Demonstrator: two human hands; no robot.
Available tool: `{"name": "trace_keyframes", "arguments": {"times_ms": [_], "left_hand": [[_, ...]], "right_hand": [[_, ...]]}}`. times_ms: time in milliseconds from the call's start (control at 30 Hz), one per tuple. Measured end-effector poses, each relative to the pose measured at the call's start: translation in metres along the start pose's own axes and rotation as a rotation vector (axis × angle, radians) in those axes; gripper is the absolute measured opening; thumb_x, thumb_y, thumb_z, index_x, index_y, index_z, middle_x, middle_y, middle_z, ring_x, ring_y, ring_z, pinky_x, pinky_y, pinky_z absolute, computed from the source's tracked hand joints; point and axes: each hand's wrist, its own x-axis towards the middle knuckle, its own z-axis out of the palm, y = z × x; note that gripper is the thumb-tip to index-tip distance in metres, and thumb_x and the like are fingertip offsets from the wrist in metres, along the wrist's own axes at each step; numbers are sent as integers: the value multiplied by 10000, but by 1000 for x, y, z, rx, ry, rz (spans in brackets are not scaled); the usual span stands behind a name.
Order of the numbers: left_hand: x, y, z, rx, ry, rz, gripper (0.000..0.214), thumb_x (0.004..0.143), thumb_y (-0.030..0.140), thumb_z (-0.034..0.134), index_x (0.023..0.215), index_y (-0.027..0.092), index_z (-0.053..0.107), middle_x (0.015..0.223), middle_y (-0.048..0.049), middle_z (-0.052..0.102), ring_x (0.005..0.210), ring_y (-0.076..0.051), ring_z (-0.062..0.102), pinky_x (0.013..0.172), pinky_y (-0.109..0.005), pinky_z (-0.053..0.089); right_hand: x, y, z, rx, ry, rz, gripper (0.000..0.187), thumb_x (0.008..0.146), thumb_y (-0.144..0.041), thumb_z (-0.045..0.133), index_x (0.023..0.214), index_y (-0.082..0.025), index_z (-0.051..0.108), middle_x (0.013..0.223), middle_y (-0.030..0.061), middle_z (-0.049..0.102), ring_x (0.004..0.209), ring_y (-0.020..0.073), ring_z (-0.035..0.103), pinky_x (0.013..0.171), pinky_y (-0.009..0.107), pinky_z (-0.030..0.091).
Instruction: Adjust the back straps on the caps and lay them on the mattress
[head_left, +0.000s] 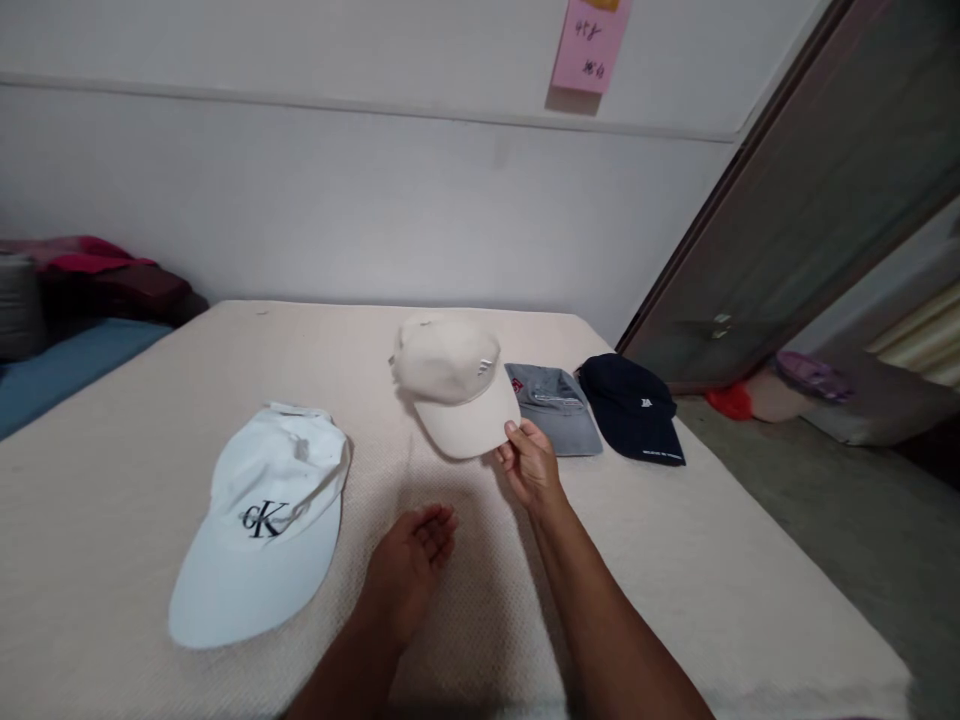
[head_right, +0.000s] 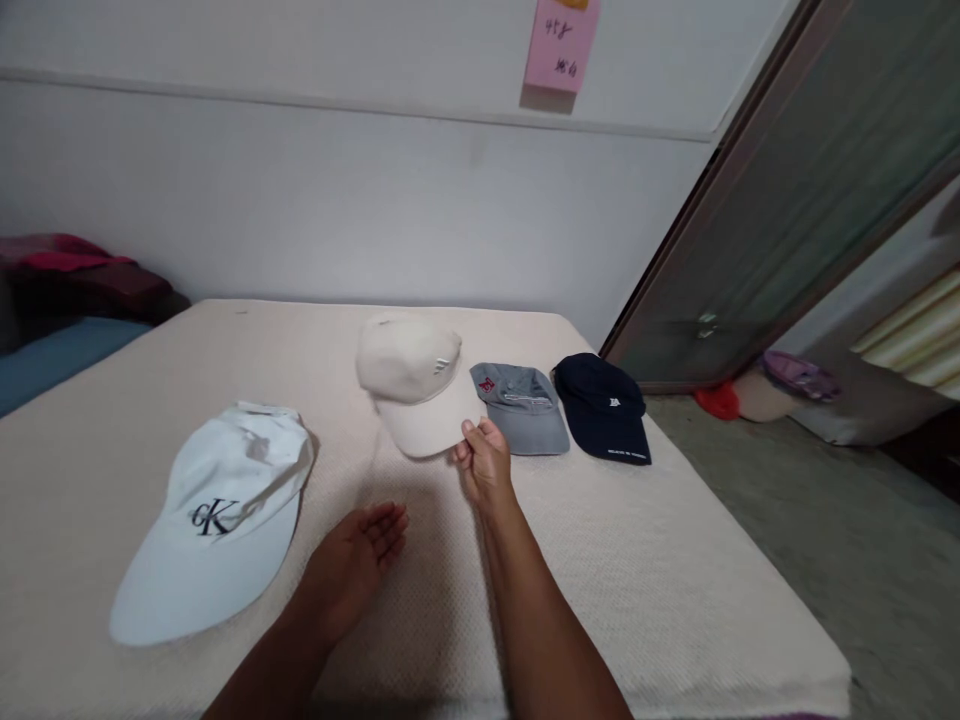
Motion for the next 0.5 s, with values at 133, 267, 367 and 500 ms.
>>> {"name": "trace_keyframes", "arguments": {"times_ms": [133,267,367,500], "left_hand": [[1,1,-4,-37,-2,-17,113,792,119,514,762,95,620,814,-103,663,676,-151,645,647,-257,517],[2,2,-8,-81,-22,-32,106,781,116,523,739,97,618,774,-90,660,618,-133,620,623,-256,502],[-1,2,-9,-76,-26,26,87,779,130,538,738,106,611,756,-72,655,596,-113,598,606,-240,480],[-9,2,-7,35,-98,315,116,805,195,530,734,127,591,725,-42,641,563,-93,546,564,-222,435]], "right_hand": [[31,22,-14,-32,97,55,401,582,-277,772,659,-205,385,458,-94,465,382,56,430,374,166,381],[47,29,-28,-104,147,135,346,612,-246,749,655,-197,409,463,-52,515,382,69,453,351,175,388],[46,32,-28,-164,200,109,278,669,-272,695,691,-193,429,489,-47,537,411,73,495,401,185,447],[18,43,-14,-262,139,93,228,686,-304,633,708,-193,436,486,-72,500,377,55,446,363,161,380]]}}
